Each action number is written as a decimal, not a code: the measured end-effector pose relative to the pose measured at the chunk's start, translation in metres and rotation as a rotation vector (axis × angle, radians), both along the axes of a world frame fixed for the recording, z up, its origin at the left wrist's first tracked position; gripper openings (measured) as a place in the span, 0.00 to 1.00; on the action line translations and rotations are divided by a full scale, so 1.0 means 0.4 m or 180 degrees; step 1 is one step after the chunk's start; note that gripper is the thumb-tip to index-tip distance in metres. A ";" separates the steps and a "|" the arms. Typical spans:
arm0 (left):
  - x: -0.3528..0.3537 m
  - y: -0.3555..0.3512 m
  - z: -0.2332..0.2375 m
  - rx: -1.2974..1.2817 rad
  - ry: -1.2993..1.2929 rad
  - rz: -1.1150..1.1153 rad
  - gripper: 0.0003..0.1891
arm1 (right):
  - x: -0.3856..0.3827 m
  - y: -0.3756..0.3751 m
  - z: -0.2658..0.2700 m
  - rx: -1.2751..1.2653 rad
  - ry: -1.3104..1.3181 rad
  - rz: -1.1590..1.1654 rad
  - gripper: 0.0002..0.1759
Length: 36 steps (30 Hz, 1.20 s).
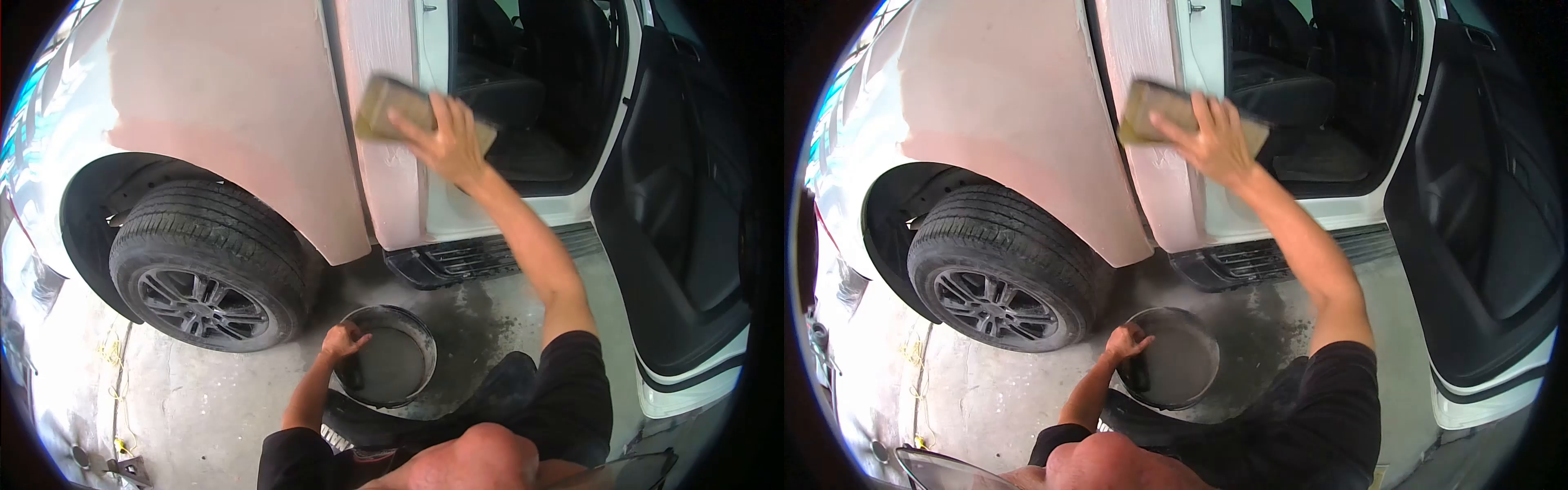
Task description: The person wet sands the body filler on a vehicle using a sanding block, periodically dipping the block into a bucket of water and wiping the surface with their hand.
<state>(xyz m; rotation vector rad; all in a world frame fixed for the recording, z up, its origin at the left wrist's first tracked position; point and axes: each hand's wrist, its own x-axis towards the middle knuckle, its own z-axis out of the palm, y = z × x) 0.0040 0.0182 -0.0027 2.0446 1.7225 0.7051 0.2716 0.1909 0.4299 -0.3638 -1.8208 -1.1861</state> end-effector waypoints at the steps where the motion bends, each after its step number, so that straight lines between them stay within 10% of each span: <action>1: 0.003 0.009 0.006 0.0018 0.0027 0.0011 0.26 | -0.023 -0.007 0.089 0.0095 0.0134 -0.0186 0.40; 6: 0.002 0.002 0.005 -0.0035 0.0027 0.0101 0.27 | -0.143 -0.065 0.441 -0.0484 0.1223 -0.0089 0.34; 11: 0.000 0.002 0.017 -0.0031 0.0035 0.0030 0.28 | -0.039 -0.003 -0.046 0.0331 0.0200 -0.0205 0.34; 14: 0.000 -0.003 0.003 0.0006 0.0128 -0.0013 0.28 | 0.001 -0.007 -0.103 0.0161 -0.0144 -0.0117 0.37; 21: 0.004 -0.002 0.019 -0.0123 0.0103 0.0122 0.27 | -0.211 -0.096 0.364 -0.0460 0.1076 -0.0207 0.33; 27: 0.016 -0.012 0.027 -0.0078 0.0101 0.0069 0.26 | -0.073 -0.043 -0.128 0.0225 0.0069 -0.0329 0.37; 34: -0.004 0.016 -0.034 -0.0013 0.0128 0.0035 0.27 | -0.236 -0.123 0.504 -0.0563 0.1326 -0.0143 0.32; 36: -0.003 0.011 -0.031 -0.0004 0.0122 0.0027 0.28 | -0.226 -0.070 0.416 -0.0192 0.1130 -0.0212 0.32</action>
